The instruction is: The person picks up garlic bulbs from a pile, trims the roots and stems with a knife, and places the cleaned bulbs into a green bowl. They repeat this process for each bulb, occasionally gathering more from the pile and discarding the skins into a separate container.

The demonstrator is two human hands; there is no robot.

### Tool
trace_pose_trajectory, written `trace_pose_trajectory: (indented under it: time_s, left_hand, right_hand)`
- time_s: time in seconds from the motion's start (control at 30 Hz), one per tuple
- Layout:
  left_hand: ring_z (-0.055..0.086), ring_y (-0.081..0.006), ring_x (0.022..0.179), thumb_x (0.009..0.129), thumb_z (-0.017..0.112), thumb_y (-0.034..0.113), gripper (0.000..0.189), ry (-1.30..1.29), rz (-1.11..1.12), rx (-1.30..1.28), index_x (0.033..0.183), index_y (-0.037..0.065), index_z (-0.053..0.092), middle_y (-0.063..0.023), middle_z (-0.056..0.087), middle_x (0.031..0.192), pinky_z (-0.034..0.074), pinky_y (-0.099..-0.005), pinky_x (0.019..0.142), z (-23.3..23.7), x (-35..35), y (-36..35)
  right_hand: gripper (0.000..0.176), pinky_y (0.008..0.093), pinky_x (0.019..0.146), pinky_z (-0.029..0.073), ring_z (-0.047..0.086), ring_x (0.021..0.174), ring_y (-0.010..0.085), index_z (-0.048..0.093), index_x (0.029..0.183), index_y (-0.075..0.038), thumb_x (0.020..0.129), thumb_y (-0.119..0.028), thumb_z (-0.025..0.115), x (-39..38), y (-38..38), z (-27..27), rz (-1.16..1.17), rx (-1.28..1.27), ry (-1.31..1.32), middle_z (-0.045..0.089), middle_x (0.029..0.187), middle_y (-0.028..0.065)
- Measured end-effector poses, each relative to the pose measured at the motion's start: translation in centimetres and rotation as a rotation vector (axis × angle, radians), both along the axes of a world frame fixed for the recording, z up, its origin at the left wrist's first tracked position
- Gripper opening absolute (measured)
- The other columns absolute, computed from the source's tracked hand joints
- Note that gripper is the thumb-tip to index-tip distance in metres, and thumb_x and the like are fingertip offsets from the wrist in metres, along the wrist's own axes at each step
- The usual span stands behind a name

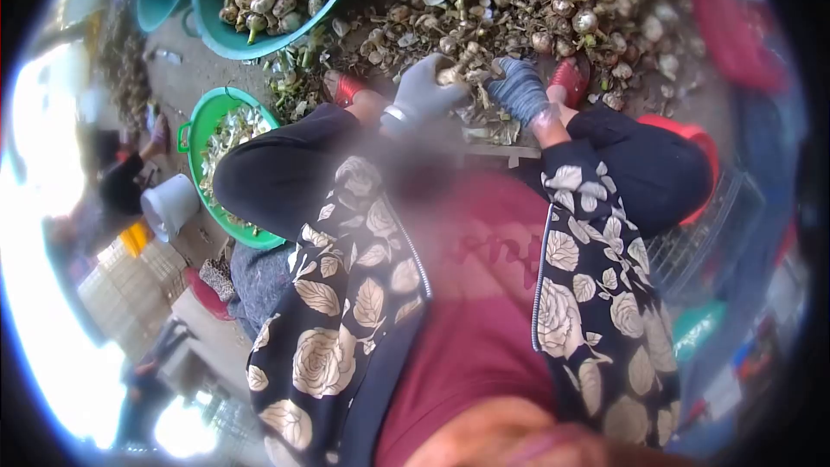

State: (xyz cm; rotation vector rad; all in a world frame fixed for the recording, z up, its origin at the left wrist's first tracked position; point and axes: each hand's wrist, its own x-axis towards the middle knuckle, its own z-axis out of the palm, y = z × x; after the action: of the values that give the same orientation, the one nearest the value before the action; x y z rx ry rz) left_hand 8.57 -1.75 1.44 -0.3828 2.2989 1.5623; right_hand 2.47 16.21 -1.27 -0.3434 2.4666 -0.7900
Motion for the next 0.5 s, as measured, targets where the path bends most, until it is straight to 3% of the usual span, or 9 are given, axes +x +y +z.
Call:
trace_pose_trajectory:
  time_s: [0.03,0.1,0.17,0.23,0.3,0.37,0.43,0.47,0.5]
  left_hand:
    - [0.056,-0.0098,0.07,0.072,0.066,0.013,0.037,0.037,0.009,0.067,0.102,-0.004,0.053,-0.006,0.058,0.079,0.048,-0.022,0.062,1.8,-0.3,-0.8]
    - [0.057,-0.014,0.066,0.075,0.064,0.011,0.03,0.185,0.404,0.528,0.101,-0.001,0.052,-0.0094,0.06,0.082,0.047,-0.0259,0.061,3.0,-1.6,-3.7]
    - [0.059,-0.0233,0.082,0.08,0.064,0.027,0.039,0.509,0.444,0.797,0.106,0.001,0.05,-0.0135,0.06,0.091,0.049,-0.0342,0.074,0.9,-3.9,-10.7]
    - [0.054,-0.0368,0.103,0.081,0.061,0.038,0.043,0.489,0.766,1.35,0.104,0.003,0.049,-0.0226,0.051,0.113,0.046,-0.0451,0.09,3.1,-4.4,-14.1]
    - [0.059,-0.0341,0.087,0.083,0.057,0.043,0.046,0.5,1.278,1.207,0.107,0.005,0.045,-0.016,0.056,0.092,0.052,-0.0425,0.075,2.3,-5.6,-15.3]
    - [0.06,-0.0334,0.084,0.081,0.062,0.032,0.043,0.277,1.225,1.014,0.109,0.007,0.042,-0.0127,0.056,0.088,0.053,-0.043,0.071,-2.7,-5.5,-15.1]
    - [0.057,-0.0279,0.076,0.08,0.058,0.016,0.022,0.028,0.914,0.634,0.096,0.003,0.053,-0.0111,0.054,0.083,0.053,-0.0419,0.072,-9.3,-4.6,-12.4]
    - [0.058,-0.0246,0.075,0.077,0.061,0.015,0.015,-0.111,0.774,0.524,0.088,0.004,0.059,-0.0075,0.055,0.079,0.051,-0.0336,0.066,-13.9,-3.7,-10.7]
    - [0.059,-0.0268,0.079,0.075,0.065,0.022,0.025,0.018,0.501,0.012,0.092,0.005,0.06,-0.0103,0.057,0.081,0.049,-0.0335,0.069,-17.2,-2.5,-8.5]
  right_hand:
    - [0.02,0.0365,0.064,0.05,0.062,0.069,0.0309,0.067,0.076,-0.007,0.071,-0.027,0.064,-0.4,0.2,-2.0,0.008,0.116,-0.088,0.063,0.074,0.0146]
    - [0.031,0.0392,0.08,0.048,0.061,0.089,0.0342,0.068,0.085,-0.006,0.075,-0.034,0.059,-1.2,2.9,-11.4,0.855,0.49,0.151,0.063,0.094,0.0197]
    - [0.034,0.0414,0.083,0.047,0.059,0.094,0.0349,0.066,0.09,-0.006,0.076,-0.036,0.059,-1.3,4.0,-14.0,-0.079,0.275,-0.048,0.062,0.097,0.0225]
    - [0.036,0.0427,0.083,0.046,0.06,0.093,0.0344,0.064,0.096,-0.007,0.076,-0.037,0.06,-2.4,3.7,-10.9,-0.232,0.366,-0.15,0.062,0.098,0.0226]
    - [0.04,0.0438,0.084,0.046,0.059,0.095,0.0348,0.061,0.102,-0.007,0.077,-0.037,0.06,-2.3,3.5,-10.0,-0.326,0.434,-0.207,0.06,0.103,0.0227]
    - [0.044,0.0446,0.085,0.045,0.057,0.1,0.0359,0.057,0.109,-0.006,0.078,-0.037,0.06,-2.2,3.8,-10.9,-0.363,0.479,-0.205,0.056,0.11,0.023]
    - [0.049,0.0447,0.087,0.042,0.051,0.107,0.034,0.049,0.117,-0.009,0.075,-0.031,0.062,-1.8,3.4,-12.4,-0.436,0.477,0.079,0.05,0.117,0.0188]
    - [0.049,0.0446,0.088,0.041,0.05,0.108,0.0331,0.049,0.117,-0.009,0.074,-0.029,0.063,-1.6,3.3,-12.0,-0.399,0.449,0.282,0.049,0.117,0.0181]
    - [0.049,0.0444,0.088,0.04,0.048,0.108,0.0322,0.048,0.117,-0.01,0.073,-0.027,0.063,-1.7,2.5,-11.7,-0.361,0.425,0.476,0.049,0.116,0.0174]
